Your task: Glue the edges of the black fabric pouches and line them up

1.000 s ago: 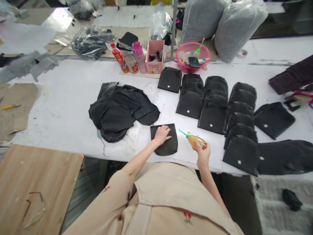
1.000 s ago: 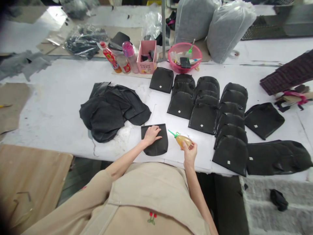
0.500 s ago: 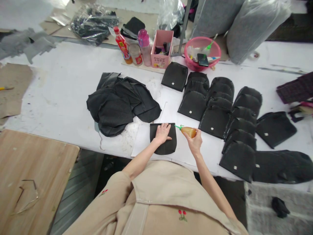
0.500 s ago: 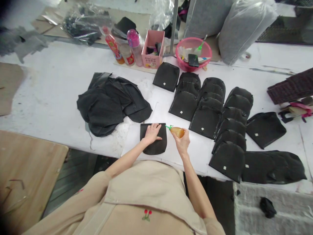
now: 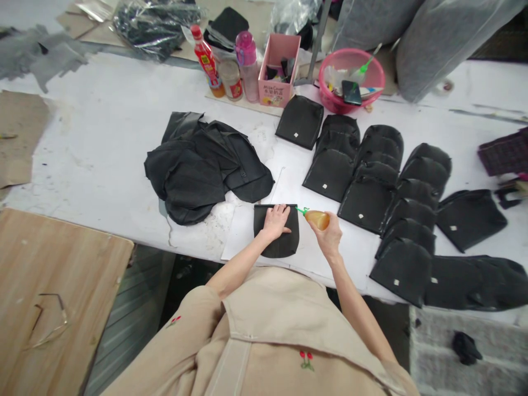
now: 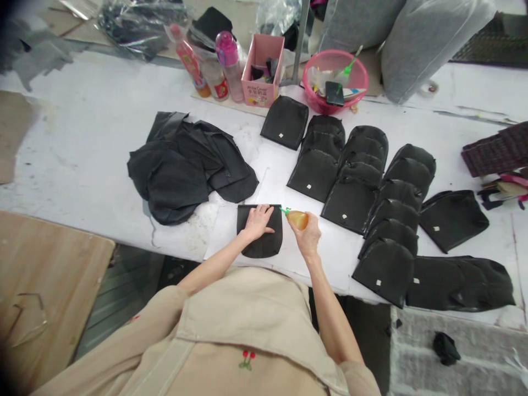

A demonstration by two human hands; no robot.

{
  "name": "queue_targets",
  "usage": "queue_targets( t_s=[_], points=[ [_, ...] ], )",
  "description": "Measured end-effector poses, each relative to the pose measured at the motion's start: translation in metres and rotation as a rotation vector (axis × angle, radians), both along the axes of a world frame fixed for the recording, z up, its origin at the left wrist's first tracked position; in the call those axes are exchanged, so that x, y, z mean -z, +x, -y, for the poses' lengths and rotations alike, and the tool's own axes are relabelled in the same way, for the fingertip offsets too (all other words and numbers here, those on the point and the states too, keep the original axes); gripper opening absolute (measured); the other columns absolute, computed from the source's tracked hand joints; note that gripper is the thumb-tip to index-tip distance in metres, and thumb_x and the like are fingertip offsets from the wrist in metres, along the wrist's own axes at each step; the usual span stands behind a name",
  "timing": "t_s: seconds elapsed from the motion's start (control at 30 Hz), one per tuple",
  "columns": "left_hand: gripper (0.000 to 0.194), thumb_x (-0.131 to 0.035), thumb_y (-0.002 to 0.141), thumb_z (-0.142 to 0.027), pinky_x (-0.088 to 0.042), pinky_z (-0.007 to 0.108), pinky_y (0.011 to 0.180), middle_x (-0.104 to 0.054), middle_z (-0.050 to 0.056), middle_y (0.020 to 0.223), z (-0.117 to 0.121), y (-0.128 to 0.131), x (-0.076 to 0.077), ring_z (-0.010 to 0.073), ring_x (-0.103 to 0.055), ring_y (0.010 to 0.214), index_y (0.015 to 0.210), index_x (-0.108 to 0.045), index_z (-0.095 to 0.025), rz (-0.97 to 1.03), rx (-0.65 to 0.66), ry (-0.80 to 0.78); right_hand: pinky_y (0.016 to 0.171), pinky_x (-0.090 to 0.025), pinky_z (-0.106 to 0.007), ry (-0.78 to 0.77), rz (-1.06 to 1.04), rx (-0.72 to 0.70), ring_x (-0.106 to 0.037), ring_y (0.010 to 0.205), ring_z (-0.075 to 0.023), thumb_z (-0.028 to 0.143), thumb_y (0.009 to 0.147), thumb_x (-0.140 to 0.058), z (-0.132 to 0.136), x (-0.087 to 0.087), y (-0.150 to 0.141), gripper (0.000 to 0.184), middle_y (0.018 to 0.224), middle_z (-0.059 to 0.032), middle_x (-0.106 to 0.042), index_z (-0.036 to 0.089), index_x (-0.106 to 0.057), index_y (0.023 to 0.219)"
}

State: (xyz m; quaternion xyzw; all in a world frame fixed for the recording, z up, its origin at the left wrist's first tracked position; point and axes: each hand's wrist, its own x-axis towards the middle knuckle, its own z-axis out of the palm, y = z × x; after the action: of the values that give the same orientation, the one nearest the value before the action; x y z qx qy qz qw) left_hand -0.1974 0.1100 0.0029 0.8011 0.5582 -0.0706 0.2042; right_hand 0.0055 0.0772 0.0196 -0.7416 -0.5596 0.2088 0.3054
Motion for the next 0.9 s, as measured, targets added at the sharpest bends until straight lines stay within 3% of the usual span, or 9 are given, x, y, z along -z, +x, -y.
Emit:
queue_targets(
  t_s=[0.47, 0.9],
  points=[
    [0.085, -0.085, 0.073, -0.051, -0.042, 0.042, 0.099, -0.049, 0.015, 0.146, 0.0, 0.0, 0.0, 0.0333, -0.047, 0.127, 0.144, -0.048, -0.023, 0.031, -0.016, -0.005, 0.093, -0.051, -0.047, 0.024, -0.009, -0.057, -0.064, 0.105, -0.0307, 0.069, 0.078, -0.066, -0.007, -0.004, -0.001, 0.063, 0.112, -0.012, -0.068, 0.021, -0.06, 0.118],
    [0.08, -0.083, 0.076, -0.051, -0.042, 0.041, 0.098, -0.05, 0.015, 0.146, 0.001, 0.0, -0.006, 0.0325, -0.047, 0.127, 0.142, -0.049, -0.021, 0.033, -0.015, -0.003, 0.091, -0.051, -0.044, -0.022, 0.02, -0.033, -0.065, 0.102, -0.0288, 0.072, 0.077, -0.066, 0.014, -0.013, -0.001, 0.063, 0.111, -0.0102, -0.069, 0.023, -0.059, 0.115]
  ],
)
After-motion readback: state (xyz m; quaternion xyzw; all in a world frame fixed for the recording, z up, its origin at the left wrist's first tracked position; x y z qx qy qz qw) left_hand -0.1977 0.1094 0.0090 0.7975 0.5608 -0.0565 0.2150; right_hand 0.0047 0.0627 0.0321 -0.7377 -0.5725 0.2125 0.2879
